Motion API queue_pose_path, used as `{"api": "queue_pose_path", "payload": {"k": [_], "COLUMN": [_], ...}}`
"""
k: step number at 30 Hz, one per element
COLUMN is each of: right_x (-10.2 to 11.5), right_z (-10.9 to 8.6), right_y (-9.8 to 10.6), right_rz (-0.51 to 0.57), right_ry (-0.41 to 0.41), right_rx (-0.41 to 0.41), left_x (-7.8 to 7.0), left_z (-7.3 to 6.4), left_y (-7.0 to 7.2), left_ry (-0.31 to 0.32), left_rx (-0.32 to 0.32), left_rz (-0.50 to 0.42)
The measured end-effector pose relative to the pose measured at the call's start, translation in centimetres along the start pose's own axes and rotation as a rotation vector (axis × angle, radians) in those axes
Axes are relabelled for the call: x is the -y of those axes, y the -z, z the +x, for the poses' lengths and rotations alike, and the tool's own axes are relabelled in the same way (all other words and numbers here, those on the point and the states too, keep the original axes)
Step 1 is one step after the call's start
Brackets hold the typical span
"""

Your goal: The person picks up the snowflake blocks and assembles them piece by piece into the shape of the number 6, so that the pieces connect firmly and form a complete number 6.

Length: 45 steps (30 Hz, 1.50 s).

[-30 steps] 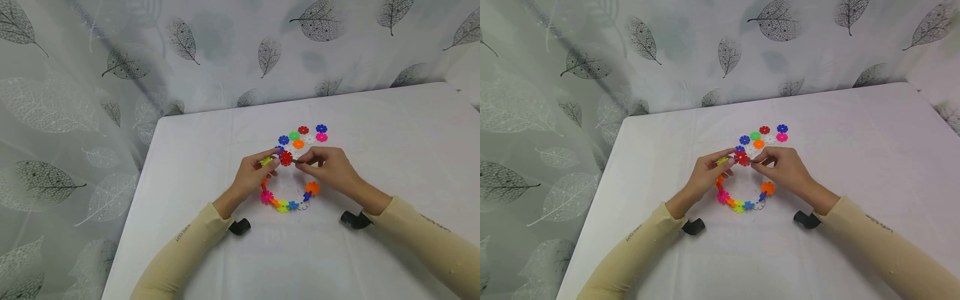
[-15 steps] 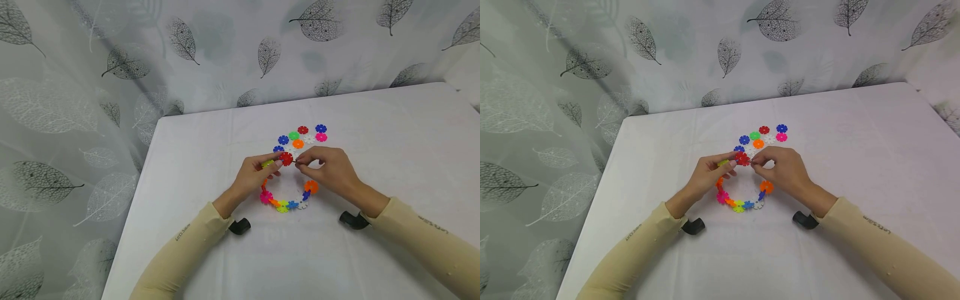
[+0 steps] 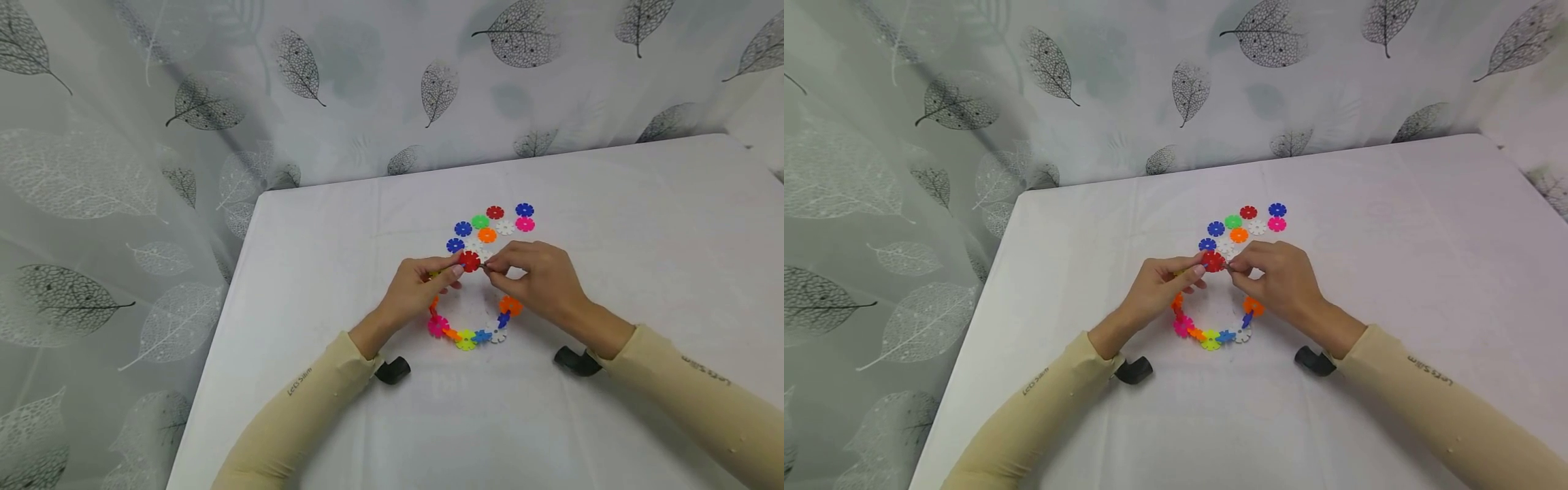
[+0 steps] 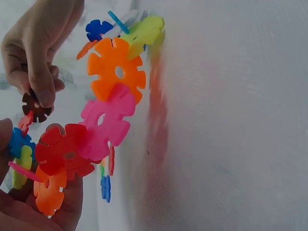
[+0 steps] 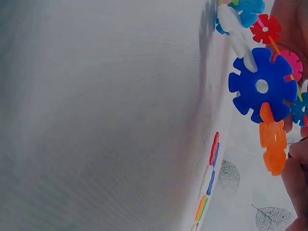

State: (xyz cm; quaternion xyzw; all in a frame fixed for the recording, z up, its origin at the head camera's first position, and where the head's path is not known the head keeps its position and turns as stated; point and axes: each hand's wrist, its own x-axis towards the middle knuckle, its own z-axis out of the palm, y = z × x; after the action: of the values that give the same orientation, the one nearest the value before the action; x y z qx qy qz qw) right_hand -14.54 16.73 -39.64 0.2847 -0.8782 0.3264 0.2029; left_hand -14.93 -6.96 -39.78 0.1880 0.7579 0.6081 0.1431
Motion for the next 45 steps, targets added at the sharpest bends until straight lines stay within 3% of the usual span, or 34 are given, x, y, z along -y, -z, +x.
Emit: {"api": "queue_pose_path", "payload": {"k": [7, 12, 18, 22, 29, 39, 45], "right_x": [-0.1, -0.2, -0.9, -1.8, -3.7, -6.2, -7.4], "right_z": [-0.2, -0.4, -0.5, -0.2, 0.6, 1.3, 1.6], "right_y": [-0.2, -0.1, 0.7, 1.3, 1.7, 2.3, 2.6], "right_rz": [0.003, 0.054, 0.181, 0.263, 0.352, 0.343, 0.26], "right_ry": [0.015, -0.011, -0.215, -0.352, -0.491, -0.687, -0.769], "right_rx": [-0.015, 0.007, 0.086, 0.042, -0.051, -0.009, 0.109], "left_x": [-0.4, -0.1, 0.2, 0.3, 0.2, 0.0, 0.1], "left_z": [0.1, 0.1, 0.2, 0.3, 0.2, 0.3, 0.4], "left_y": [-0.3, -0.2, 0.0, 0.1, 0.2, 0.4, 0.3], "left_ry": [-0.025, 0.016, 0.047, 0.038, 0.003, -0.001, -0.004], "left_rx": [-0.005, -0.029, -0.075, -0.107, -0.116, -0.169, -0.156], "left_rz": [0.025, -0.018, -0.076, -0.085, -0.111, -0.069, -0.082]}}
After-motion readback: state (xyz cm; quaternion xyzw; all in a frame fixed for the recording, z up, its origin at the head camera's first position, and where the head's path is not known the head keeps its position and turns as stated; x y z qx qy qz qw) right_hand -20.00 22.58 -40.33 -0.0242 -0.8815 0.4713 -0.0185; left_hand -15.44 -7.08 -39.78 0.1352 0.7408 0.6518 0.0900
